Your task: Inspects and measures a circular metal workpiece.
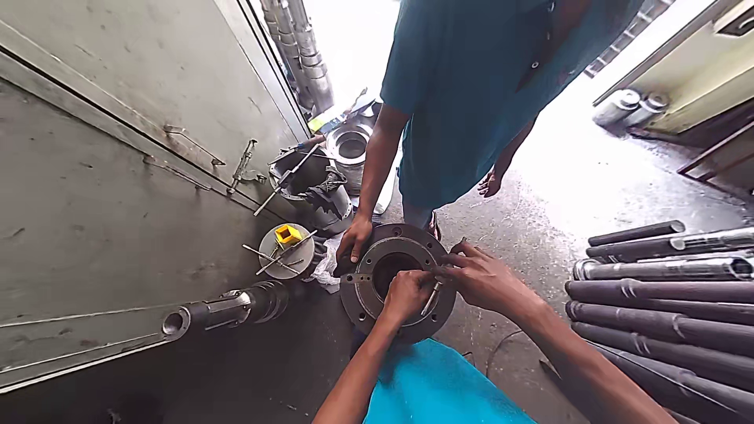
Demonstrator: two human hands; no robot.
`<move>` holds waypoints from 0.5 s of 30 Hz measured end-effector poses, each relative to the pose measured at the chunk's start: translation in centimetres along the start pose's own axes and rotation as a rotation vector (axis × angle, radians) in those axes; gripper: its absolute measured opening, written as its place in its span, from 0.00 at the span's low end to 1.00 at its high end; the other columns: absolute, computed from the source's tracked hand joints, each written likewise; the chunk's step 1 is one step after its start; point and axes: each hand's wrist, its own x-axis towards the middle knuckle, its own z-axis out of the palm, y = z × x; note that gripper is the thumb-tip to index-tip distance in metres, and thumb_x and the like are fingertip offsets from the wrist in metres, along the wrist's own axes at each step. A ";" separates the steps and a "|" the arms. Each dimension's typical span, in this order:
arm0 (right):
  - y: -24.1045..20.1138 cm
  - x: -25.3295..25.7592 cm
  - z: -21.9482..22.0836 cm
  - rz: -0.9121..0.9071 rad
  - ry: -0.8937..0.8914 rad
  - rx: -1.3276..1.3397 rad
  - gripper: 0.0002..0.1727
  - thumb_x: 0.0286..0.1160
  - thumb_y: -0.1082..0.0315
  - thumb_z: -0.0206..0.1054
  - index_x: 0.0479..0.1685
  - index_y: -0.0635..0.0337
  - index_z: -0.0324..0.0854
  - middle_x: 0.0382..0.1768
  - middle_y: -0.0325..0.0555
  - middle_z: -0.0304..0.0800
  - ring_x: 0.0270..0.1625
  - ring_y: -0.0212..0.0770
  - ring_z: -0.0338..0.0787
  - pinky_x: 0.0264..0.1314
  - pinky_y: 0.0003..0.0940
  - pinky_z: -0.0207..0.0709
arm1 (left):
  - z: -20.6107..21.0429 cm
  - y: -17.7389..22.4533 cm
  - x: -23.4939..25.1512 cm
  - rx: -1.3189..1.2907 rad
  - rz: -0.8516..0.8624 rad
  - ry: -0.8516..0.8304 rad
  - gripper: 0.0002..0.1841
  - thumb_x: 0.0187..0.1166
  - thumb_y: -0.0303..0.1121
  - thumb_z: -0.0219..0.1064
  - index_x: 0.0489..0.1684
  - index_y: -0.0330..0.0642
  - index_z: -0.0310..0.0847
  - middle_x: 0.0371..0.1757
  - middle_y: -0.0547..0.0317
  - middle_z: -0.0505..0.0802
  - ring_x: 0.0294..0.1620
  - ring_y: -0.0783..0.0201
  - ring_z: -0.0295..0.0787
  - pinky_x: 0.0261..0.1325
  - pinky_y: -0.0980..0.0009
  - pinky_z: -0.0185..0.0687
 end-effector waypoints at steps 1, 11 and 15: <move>0.0 -0.1 0.1 0.006 0.002 -0.006 0.20 0.76 0.66 0.65 0.64 0.36 0.88 0.61 0.40 0.91 0.68 0.53 0.85 0.63 0.54 0.82 | 0.0 -0.1 0.0 -0.003 0.001 -0.006 0.16 0.83 0.41 0.60 0.43 0.44 0.94 0.40 0.55 0.96 0.46 0.58 0.94 0.55 0.50 0.86; 1.3 0.4 0.3 -0.228 -0.054 0.173 0.26 0.64 0.84 0.64 0.59 0.48 0.91 0.68 0.50 0.87 0.79 0.55 0.79 0.80 0.52 0.74 | -0.2 -0.2 0.0 -0.014 0.004 -0.031 0.14 0.82 0.40 0.63 0.48 0.45 0.95 0.44 0.55 0.97 0.51 0.59 0.94 0.61 0.52 0.85; 1.5 1.2 0.1 -0.361 -0.117 0.161 0.28 0.57 0.90 0.63 0.53 0.52 0.93 0.70 0.48 0.88 0.84 0.53 0.75 0.86 0.51 0.69 | -0.5 -0.3 0.0 -0.024 -0.006 -0.044 0.16 0.82 0.42 0.64 0.39 0.39 0.93 0.38 0.52 0.95 0.45 0.57 0.93 0.56 0.52 0.85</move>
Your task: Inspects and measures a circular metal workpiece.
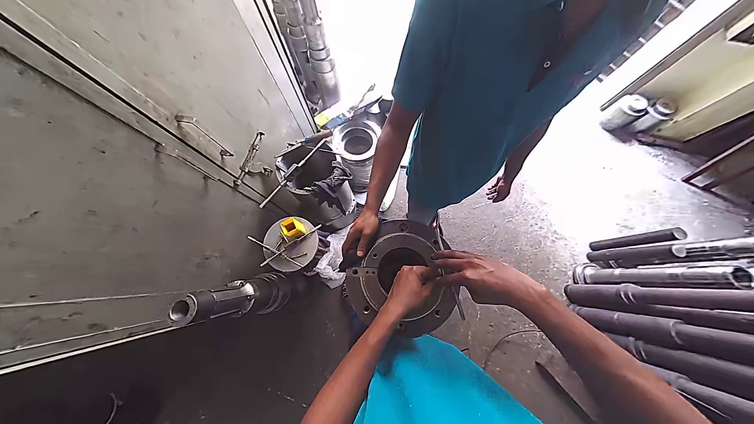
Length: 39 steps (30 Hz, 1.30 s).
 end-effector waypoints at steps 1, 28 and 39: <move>0.0 0.0 -0.2 0.013 -0.018 -0.028 0.28 0.59 0.89 0.63 0.54 0.51 0.93 0.71 0.47 0.87 0.83 0.52 0.76 0.85 0.50 0.70 | 0.0 0.0 0.0 -0.005 -0.002 -0.002 0.16 0.82 0.43 0.64 0.38 0.40 0.92 0.36 0.53 0.95 0.43 0.58 0.92 0.54 0.52 0.85; -4.6 1.1 2.9 0.851 0.201 0.171 0.26 0.84 0.49 0.57 0.76 0.50 0.79 0.39 0.54 0.93 0.42 0.58 0.93 0.48 0.62 0.83 | -1.3 -0.2 -0.2 -0.171 0.006 -0.131 0.18 0.77 0.36 0.73 0.64 0.45 0.90 0.53 0.55 0.97 0.55 0.65 0.93 0.68 0.60 0.84; -4.8 0.4 4.5 0.964 0.503 0.557 0.22 0.80 0.52 0.69 0.64 0.55 0.84 0.39 0.46 0.94 0.39 0.41 0.93 0.49 0.47 0.87 | -0.8 -0.3 -0.2 -0.201 0.062 -0.030 0.20 0.78 0.38 0.73 0.67 0.43 0.88 0.58 0.55 0.96 0.60 0.65 0.93 0.72 0.60 0.84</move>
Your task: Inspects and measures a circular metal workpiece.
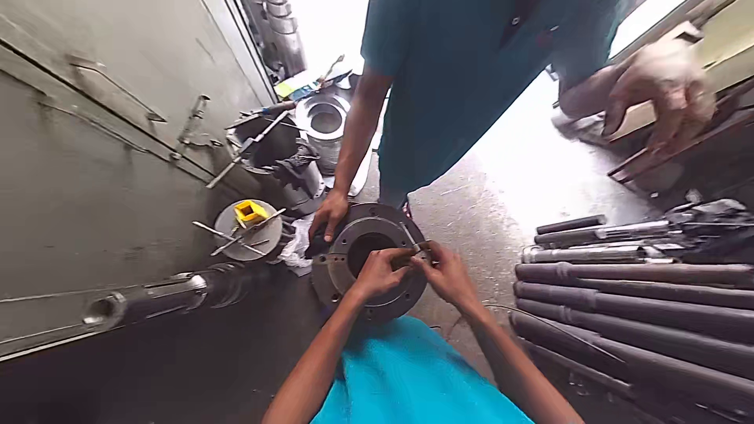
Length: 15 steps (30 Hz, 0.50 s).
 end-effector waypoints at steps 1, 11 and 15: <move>0.6 -0.1 -0.6 -0.031 -0.049 0.008 0.24 0.79 0.52 0.69 0.70 0.53 0.81 0.40 0.46 0.94 0.37 0.40 0.93 0.47 0.46 0.88 | -0.1 0.0 0.1 -0.069 -0.009 0.060 0.20 0.79 0.39 0.72 0.67 0.44 0.88 0.57 0.55 0.96 0.57 0.65 0.94 0.69 0.60 0.86; 5.0 -2.2 -6.3 -0.084 -0.450 0.029 0.20 0.87 0.64 0.55 0.73 0.54 0.82 0.28 0.35 0.88 0.26 0.30 0.83 0.34 0.31 0.80 | -1.0 3.6 1.6 -0.326 -0.229 0.316 0.10 0.86 0.36 0.66 0.52 0.38 0.82 0.28 0.54 0.90 0.18 0.64 0.84 0.26 0.68 0.85; 5.4 -0.2 -7.1 -0.116 -0.184 -0.080 0.16 0.89 0.66 0.55 0.60 0.54 0.90 0.42 0.42 0.93 0.40 0.34 0.87 0.52 0.41 0.81 | 0.3 3.5 -1.7 -0.541 -0.163 0.386 0.04 0.85 0.23 0.60 0.45 0.30 0.77 0.32 0.49 0.91 0.24 0.60 0.91 0.31 0.65 0.92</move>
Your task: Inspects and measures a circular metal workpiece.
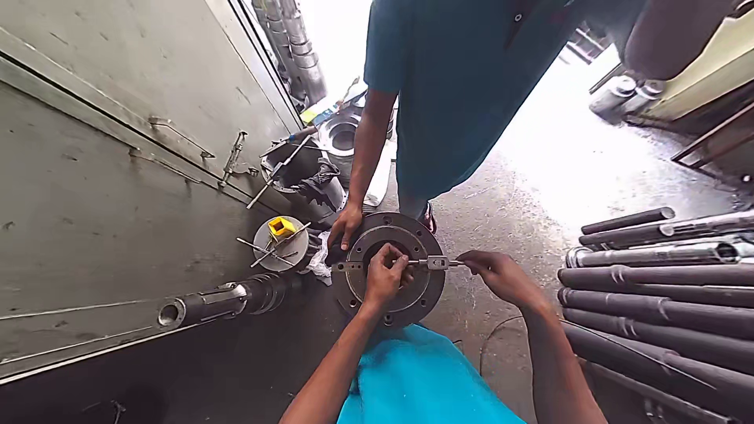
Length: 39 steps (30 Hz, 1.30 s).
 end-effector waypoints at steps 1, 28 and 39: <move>0.2 0.5 -0.1 -0.021 0.041 -0.006 0.15 0.88 0.66 0.56 0.57 0.53 0.90 0.41 0.42 0.93 0.40 0.33 0.87 0.51 0.41 0.81 | 0.0 -0.1 -0.9 -0.024 0.007 0.019 0.04 0.86 0.23 0.61 0.46 0.29 0.77 0.33 0.48 0.92 0.25 0.59 0.92 0.31 0.65 0.93; -9.1 -0.4 14.6 0.138 0.116 1.356 0.10 0.90 0.73 0.54 0.52 0.70 0.79 0.34 0.49 0.95 0.30 0.38 0.94 0.31 0.31 0.89 | 7.0 5.0 8.5 0.855 0.047 -0.786 0.16 0.91 0.32 0.55 0.69 0.45 0.83 0.40 0.52 0.93 0.37 0.62 0.89 0.48 0.58 0.86; 0.4 -1.8 4.3 0.039 0.038 0.743 0.14 0.84 0.68 0.59 0.57 0.63 0.86 0.24 0.29 0.81 0.21 0.23 0.76 0.26 0.22 0.74 | -1.2 2.2 3.9 0.298 -0.005 -0.141 0.08 0.81 0.27 0.70 0.46 0.30 0.80 0.34 0.51 0.94 0.32 0.60 0.95 0.44 0.60 0.96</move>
